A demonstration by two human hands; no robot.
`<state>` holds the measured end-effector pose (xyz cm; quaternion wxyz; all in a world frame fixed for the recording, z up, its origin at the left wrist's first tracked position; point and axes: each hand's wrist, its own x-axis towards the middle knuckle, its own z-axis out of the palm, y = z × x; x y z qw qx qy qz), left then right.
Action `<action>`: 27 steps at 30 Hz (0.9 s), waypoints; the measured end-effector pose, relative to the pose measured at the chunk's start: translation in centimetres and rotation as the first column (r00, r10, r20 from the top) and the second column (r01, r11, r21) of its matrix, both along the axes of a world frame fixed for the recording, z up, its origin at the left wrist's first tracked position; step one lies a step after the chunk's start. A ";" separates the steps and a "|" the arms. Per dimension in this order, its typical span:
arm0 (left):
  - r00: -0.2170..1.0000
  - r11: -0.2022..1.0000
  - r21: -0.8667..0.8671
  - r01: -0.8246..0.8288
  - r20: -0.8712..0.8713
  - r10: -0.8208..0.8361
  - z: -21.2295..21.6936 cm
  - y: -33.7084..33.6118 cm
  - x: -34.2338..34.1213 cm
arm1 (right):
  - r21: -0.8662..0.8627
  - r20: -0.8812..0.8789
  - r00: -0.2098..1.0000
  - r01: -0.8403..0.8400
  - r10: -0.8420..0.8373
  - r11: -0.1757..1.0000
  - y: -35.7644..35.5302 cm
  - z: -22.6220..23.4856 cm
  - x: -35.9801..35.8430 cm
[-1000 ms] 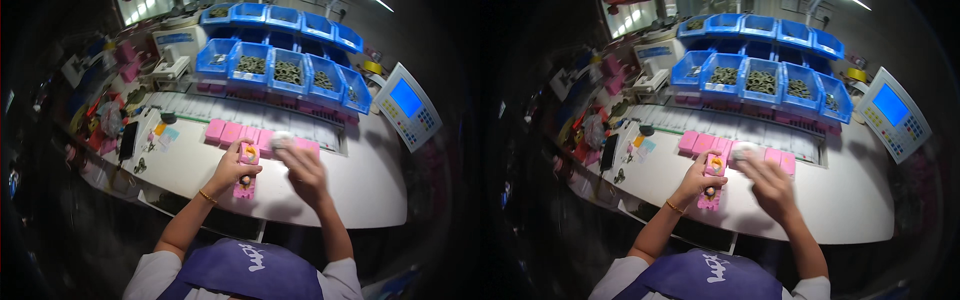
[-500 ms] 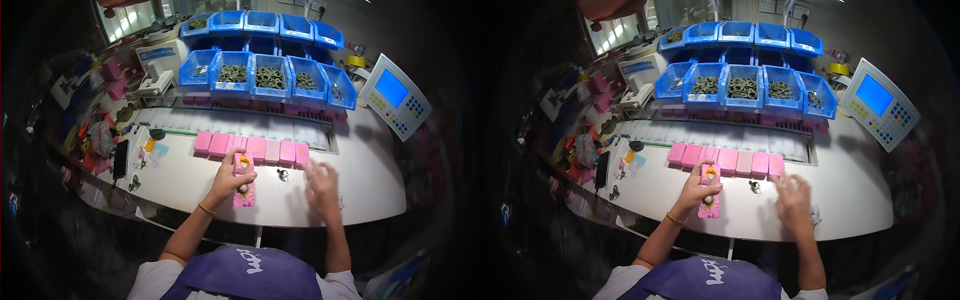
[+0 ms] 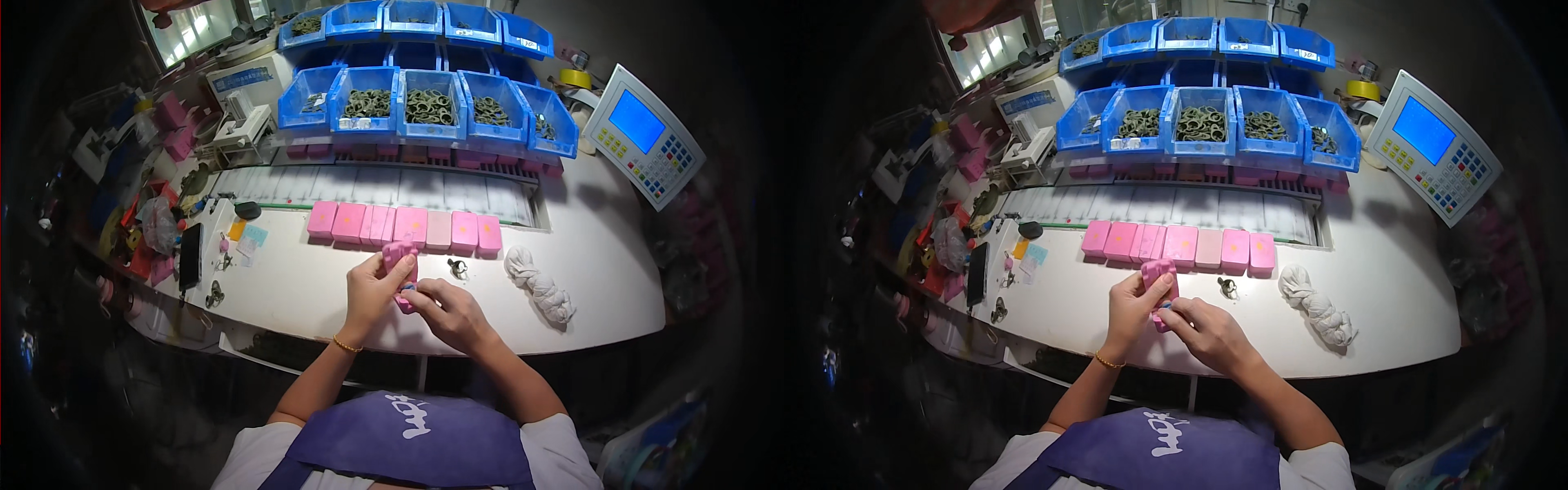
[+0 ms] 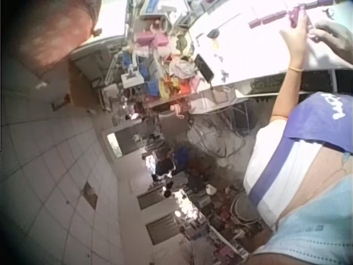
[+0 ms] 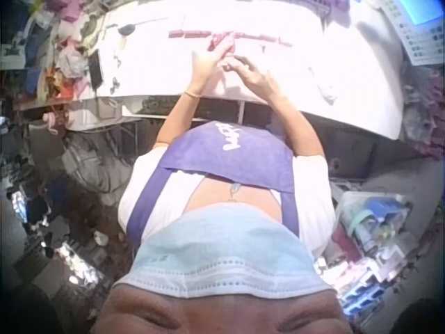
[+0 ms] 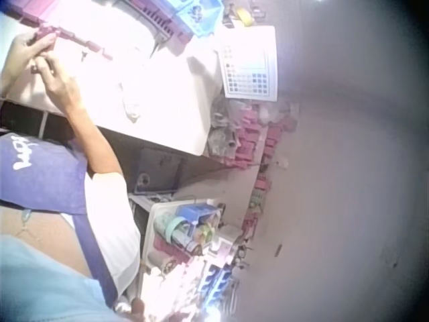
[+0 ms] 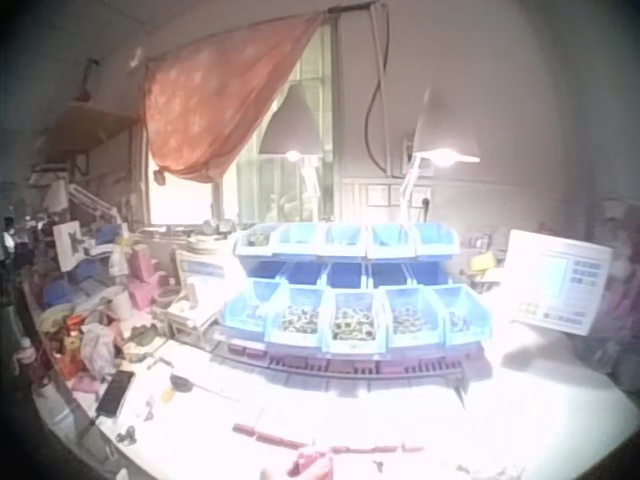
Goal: The person operates a control panel, opens rubber molds, applies powder inside them using a cloth pouch, places metal components into the molds, and closes and aligns them on the table.
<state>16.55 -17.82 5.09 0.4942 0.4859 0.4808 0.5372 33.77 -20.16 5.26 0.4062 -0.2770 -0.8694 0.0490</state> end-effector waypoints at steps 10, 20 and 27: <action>0.955 0.955 -0.018 0.297 -0.011 -0.297 -0.2 -0.1 -1.0 | -0.006 -0.160 0.983 0.085 -0.085 0.996 0.5 -0.3 0.4; 0.920 0.846 0.376 0.378 -0.049 -0.390 0.4 -1.4 -0.7 | -0.524 -0.460 0.882 -0.179 -0.099 0.833 -0.8 2.0 1.2; 0.900 0.876 0.235 0.422 0.006 -0.435 0.1 -1.9 -0.3 | -0.460 -0.406 0.899 -0.048 -0.162 0.887 -1.1 1.3 1.8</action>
